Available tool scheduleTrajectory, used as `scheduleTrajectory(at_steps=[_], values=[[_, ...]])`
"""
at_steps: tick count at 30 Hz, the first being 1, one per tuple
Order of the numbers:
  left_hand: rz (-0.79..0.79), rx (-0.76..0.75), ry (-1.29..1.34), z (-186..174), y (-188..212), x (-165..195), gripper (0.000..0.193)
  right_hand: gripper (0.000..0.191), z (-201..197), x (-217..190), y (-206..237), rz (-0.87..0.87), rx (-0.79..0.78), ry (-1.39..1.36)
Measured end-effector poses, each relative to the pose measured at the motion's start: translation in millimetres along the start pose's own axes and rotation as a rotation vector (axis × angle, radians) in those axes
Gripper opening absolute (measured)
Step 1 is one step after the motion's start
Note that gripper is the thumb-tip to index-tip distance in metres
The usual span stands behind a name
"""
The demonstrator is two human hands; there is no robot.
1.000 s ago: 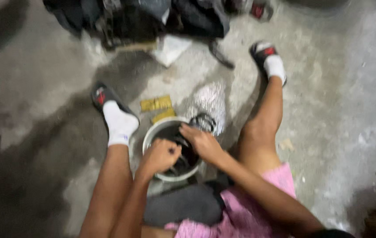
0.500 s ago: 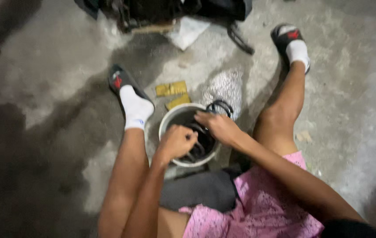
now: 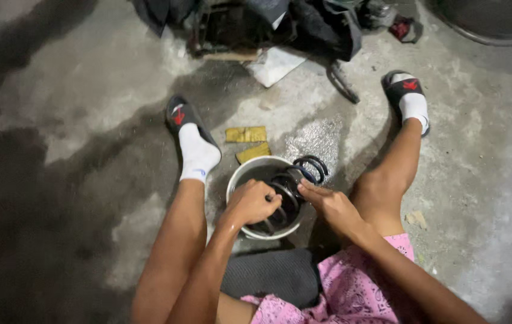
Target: The person sits on the floor of a repair shop with a bucket of water between their legs and scrubs a coil spring from a shock absorber by hand, repeatedly dipping and rubbing the spring and working a small pad over its coils.
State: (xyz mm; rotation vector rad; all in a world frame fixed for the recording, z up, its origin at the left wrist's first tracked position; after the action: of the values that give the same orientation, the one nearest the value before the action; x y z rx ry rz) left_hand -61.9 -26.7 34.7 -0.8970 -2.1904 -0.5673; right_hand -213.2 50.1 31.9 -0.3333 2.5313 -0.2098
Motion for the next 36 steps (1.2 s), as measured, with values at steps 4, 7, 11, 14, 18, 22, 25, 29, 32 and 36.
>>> scheduleTrajectory(at_steps=[4,7,11,14,18,22,25,29,32,36], values=[[-0.088,-0.05,-0.017,4,7,-3,0.032,0.038,25,23,-16,0.294,-0.132,-0.019],[-0.031,-0.07,0.03,5,9,1,0.036,0.039,56,31,-20,0.373,-0.514,0.186],[-0.017,-0.017,0.009,1,1,-4,0.032,0.048,-12,-4,-3,0.011,0.033,-0.111],[0.034,-0.025,0.005,7,0,-8,0.032,0.042,-1,6,1,0.169,-0.009,-0.149],[0.124,-0.009,0.071,14,4,-6,0.033,0.039,73,34,-22,0.416,-0.417,0.08],[-0.018,-0.063,0.04,12,1,-16,0.032,0.048,27,32,-5,0.166,-0.042,-0.17],[0.064,-0.032,0.034,4,-5,-10,0.033,0.047,2,34,22,0.148,-0.116,-0.193],[0.131,-0.022,0.037,7,-6,-10,0.037,0.042,-12,37,-5,0.386,-0.167,0.03],[-0.015,-0.145,0.013,25,-5,-25,0.044,0.029,-9,4,-62,0.151,-0.194,0.025],[0.017,-0.169,-0.196,26,-5,-25,0.053,0.024,55,-15,-125,-0.011,-0.651,0.047]])
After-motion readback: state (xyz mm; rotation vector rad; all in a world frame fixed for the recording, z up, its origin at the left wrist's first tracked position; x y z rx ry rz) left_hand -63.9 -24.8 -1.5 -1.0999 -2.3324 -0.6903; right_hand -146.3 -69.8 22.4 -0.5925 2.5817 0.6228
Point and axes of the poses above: each hand's wrist, its own y-axis away from the middle knuckle, its own z-axis out of the palm, x = y × z, the point moved 8 cm from there along -y, towards the middle knuckle, and after that the axes turned 8 degrees about z, right-handed, at the moved point
